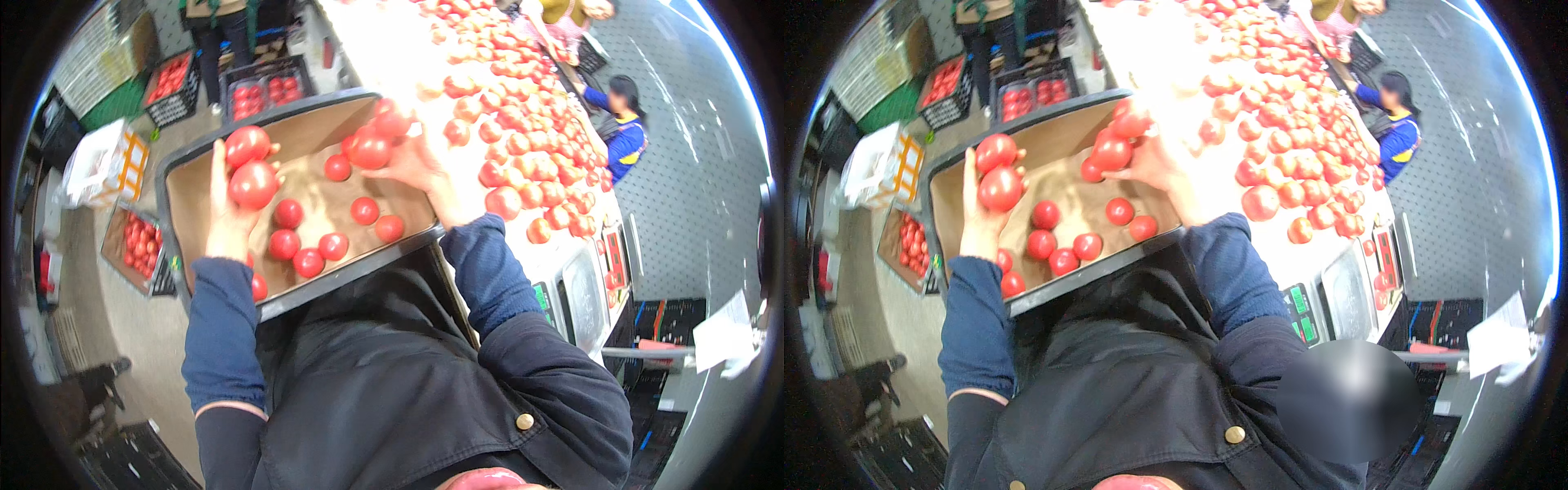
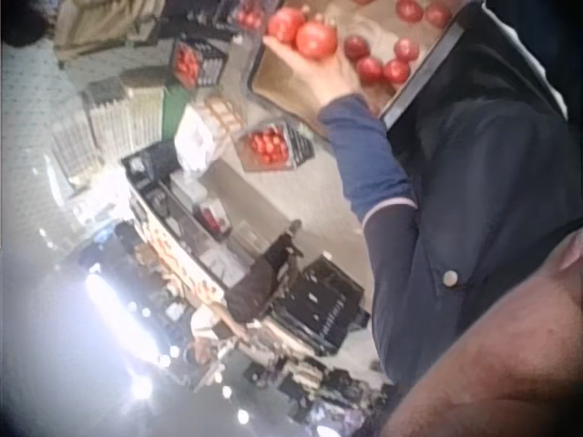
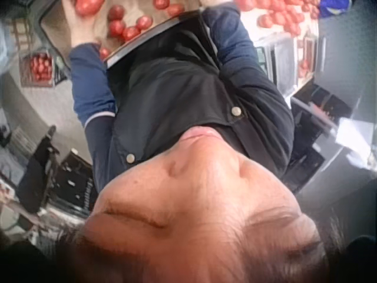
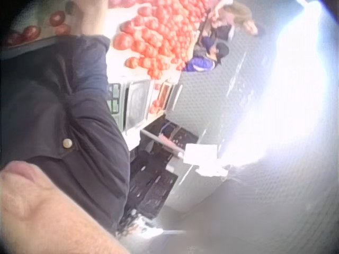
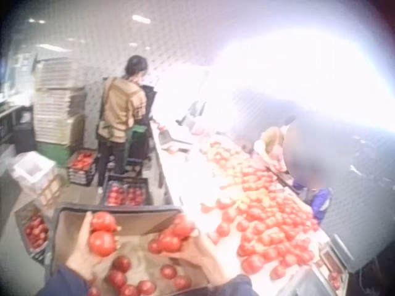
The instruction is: The person picks tomatoes from a table and places them into a black crate. They handle the tomatoes one by one, occasionally rotating them, and arrange them in layers within the crate. The person also handles a white paper sheet, placing it inside the crate before continuing to add tomatoes.
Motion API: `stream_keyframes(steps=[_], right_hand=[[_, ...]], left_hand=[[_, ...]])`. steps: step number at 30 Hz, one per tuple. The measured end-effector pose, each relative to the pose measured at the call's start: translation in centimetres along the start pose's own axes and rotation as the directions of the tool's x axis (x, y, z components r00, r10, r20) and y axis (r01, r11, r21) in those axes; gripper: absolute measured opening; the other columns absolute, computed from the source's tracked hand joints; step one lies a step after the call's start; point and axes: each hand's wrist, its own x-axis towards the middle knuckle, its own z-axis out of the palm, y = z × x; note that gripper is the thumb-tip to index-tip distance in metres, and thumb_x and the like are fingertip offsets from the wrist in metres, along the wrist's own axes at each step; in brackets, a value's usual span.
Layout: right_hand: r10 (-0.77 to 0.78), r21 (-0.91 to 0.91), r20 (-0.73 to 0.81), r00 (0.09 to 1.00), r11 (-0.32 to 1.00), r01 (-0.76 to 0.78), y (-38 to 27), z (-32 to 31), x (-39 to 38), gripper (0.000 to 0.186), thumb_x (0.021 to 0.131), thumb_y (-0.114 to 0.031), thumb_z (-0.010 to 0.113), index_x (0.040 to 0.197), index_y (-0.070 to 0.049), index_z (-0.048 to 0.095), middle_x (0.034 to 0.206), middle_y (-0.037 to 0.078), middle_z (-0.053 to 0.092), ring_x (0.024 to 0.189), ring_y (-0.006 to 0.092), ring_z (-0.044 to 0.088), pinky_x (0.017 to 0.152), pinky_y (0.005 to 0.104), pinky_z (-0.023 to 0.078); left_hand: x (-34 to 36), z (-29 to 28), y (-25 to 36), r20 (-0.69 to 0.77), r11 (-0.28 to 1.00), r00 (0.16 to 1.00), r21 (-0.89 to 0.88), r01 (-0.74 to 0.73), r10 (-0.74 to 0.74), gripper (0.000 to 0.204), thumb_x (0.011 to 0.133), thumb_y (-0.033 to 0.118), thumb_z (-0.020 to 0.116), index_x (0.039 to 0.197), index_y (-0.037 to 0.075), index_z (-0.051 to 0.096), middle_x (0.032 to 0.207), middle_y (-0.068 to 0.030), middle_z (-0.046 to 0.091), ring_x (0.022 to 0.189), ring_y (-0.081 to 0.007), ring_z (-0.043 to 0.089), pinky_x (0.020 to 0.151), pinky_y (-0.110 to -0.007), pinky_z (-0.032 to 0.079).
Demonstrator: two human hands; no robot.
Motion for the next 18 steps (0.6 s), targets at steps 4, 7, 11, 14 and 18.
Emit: stream_keyframes(steps=[4, 7, 11, 14, 18], right_hand=[[-0.545, -0.238, -0.189, 0.817, 0.832, 0.501, -7.3, -5.6, -6.4, 0.080, 0.087, -0.059, 0.056, 0.139, -0.002, 0.036, 0.140, 0.023, 0.043, 0.130, 0.0398, 0.041, 0.105, 0.0579, 0.037], [-0.497, 0.345, -0.633, 0.594, 0.505, 0.791, -10.2, -14.4, -9.3, 0.075, 0.093, -0.057, 0.051, 0.138, 0.002, 0.036, 0.126, 0.025, 0.054, 0.107, 0.0376, 0.061, 0.092, 0.0476, 0.054], [-0.299, 0.390, -0.162, 0.940, 0.856, 0.340, -7.0, -12.4, -8.2, 0.049, 0.095, -0.042, 0.055, 0.113, 0.004, 0.057, 0.093, 0.015, 0.066, 0.080, 0.0233, 0.065, 0.066, 0.0302, 0.053], [-0.034, -0.040, -0.149, 0.988, 0.999, 0.029, -1.5, -0.5, -4.5, 0.042, 0.101, -0.032, 0.043, 0.134, -0.005, 0.044, 0.108, 0.020, 0.061, 0.101, 0.0376, 0.063, 0.084, 0.0435, 0.054], [0.092, -0.419, -0.116, 0.989, 0.898, -0.133, 4.0, 8.2, -1.7, 0.087, 0.091, -0.051, 0.061, 0.154, -0.012, 0.015, 0.137, 0.023, 0.046, 0.121, 0.0365, 0.053, 0.083, 0.0446, 0.056]], left_hand=[[-0.1, 0.3, -0.4, 0.014, 1.000, 1.000, 0.010, -0.003, 0.003, 0.061, 0.093, 0.061, 0.049, 0.118, 0.007, 0.058, 0.108, -0.0176, 0.066, 0.082, -0.0264, 0.067, 0.068, -0.043, 0.057], [0.1, 1.0, -0.9, 0.023, 1.000, 1.000, 0.025, 0.011, -0.011, 0.060, 0.094, 0.061, 0.048, 0.118, 0.007, 0.057, 0.107, -0.0165, 0.065, 0.081, -0.0254, 0.067, 0.067, -0.043, 0.056], [0.0, 1.5, -1.3, 0.002, 0.995, 1.000, 0.101, 0.010, -0.011, 0.059, 0.094, 0.060, 0.048, 0.119, 0.007, 0.056, 0.106, -0.0160, 0.065, 0.078, -0.0246, 0.067, 0.064, -0.040, 0.057], [-0.8, 1.1, -1.1, -0.048, 0.977, 0.999, 0.214, -0.004, 0.015, 0.061, 0.093, 0.062, 0.050, 0.119, 0.007, 0.055, 0.104, -0.0151, 0.065, 0.078, -0.0238, 0.067, 0.062, -0.039, 0.058], [0.3, 0.5, -2.3, -0.076, 0.900, 0.997, 0.433, 0.046, -0.014, 0.058, 0.095, 0.059, 0.049, 0.122, 0.007, 0.054, 0.112, -0.0132, 0.062, 0.090, -0.0235, 0.066, 0.075, -0.037, 0.057]])
